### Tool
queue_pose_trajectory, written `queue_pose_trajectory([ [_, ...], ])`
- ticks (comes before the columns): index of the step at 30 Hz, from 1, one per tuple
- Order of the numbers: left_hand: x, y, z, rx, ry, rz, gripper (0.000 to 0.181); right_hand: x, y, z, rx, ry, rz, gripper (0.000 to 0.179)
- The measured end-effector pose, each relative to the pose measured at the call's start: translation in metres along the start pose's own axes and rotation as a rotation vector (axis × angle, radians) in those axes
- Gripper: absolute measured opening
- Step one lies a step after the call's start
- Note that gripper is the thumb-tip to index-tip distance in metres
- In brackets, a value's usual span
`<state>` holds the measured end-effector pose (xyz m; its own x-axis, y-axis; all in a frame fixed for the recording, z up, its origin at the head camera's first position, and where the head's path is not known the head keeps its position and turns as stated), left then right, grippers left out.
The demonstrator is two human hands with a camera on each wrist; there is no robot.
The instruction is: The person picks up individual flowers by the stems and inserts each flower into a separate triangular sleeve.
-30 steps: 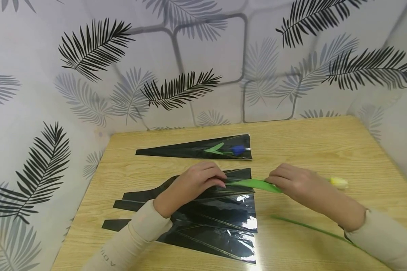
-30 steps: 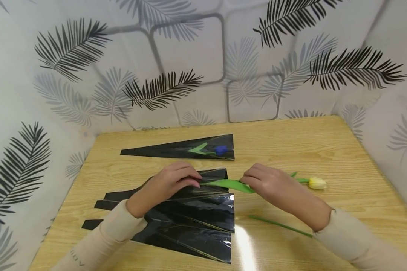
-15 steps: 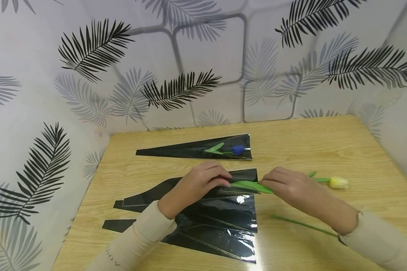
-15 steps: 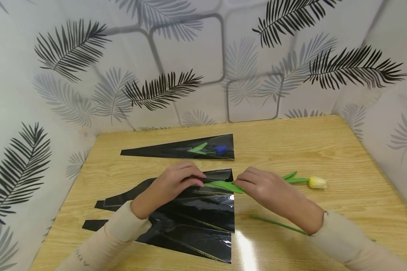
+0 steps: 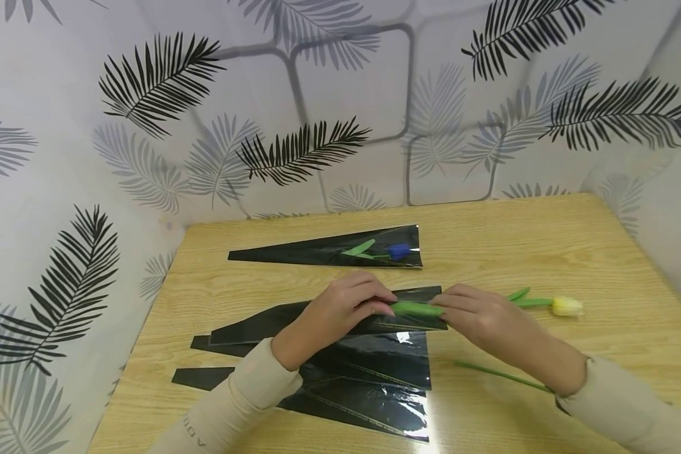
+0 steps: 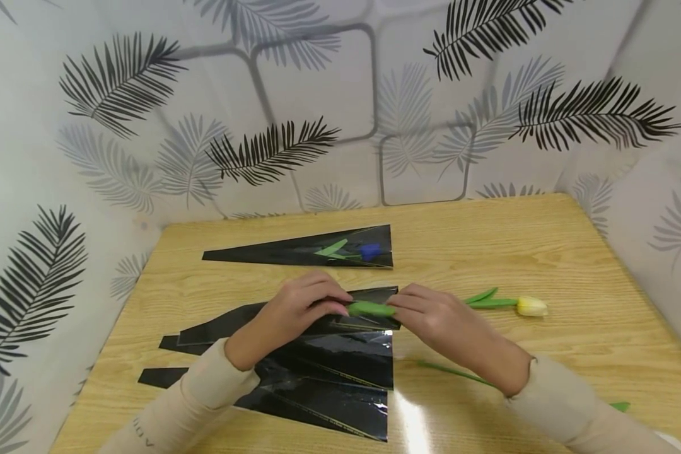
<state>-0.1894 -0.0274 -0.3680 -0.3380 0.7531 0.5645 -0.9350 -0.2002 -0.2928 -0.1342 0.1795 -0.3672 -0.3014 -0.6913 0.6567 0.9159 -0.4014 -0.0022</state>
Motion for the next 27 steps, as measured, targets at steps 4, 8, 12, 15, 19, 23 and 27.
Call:
queue_pose_trajectory([
  [4,0.002,-0.003,-0.002,-0.004,-0.009,-0.007,0.019,-0.001,0.001,-0.001,-0.007,0.021,-0.002,0.045],
  [8,0.003,-0.003,-0.003,-0.006,-0.018,0.008,0.018,-0.003,0.001,-0.002,-0.011,0.042,-0.028,0.048],
  [12,0.001,-0.002,-0.005,-0.004,-0.030,0.051,0.017,-0.003,0.002,-0.002,-0.015,0.029,-0.027,0.048],
  [15,0.001,-0.002,-0.006,-0.007,-0.036,0.060,0.017,-0.003,0.003,-0.003,0.002,0.006,0.009,0.047],
  [19,0.001,-0.004,-0.008,-0.009,-0.036,0.037,0.017,-0.003,0.001,-0.004,0.025,0.016,0.026,0.047],
  [23,0.001,-0.007,-0.009,0.041,-0.024,0.009,0.016,-0.005,-0.004,-0.001,0.044,0.035,-0.003,0.050],
  [27,0.000,-0.011,-0.013,0.166,0.004,-0.011,0.017,-0.005,-0.006,0.003,0.097,0.012,-0.041,0.050],
])
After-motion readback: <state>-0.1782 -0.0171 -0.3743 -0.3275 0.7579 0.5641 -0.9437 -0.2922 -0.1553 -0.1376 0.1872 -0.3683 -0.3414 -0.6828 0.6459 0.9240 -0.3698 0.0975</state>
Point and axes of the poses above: each hand's wrist, its own x-axis towards the middle knuckle, its own z-axis out of the back of the hand, y = z × x, the point moved 4 cm from there along x, towards the middle knuckle, and after that the axes turned 6 degrees about x, right-handed, at the moved point
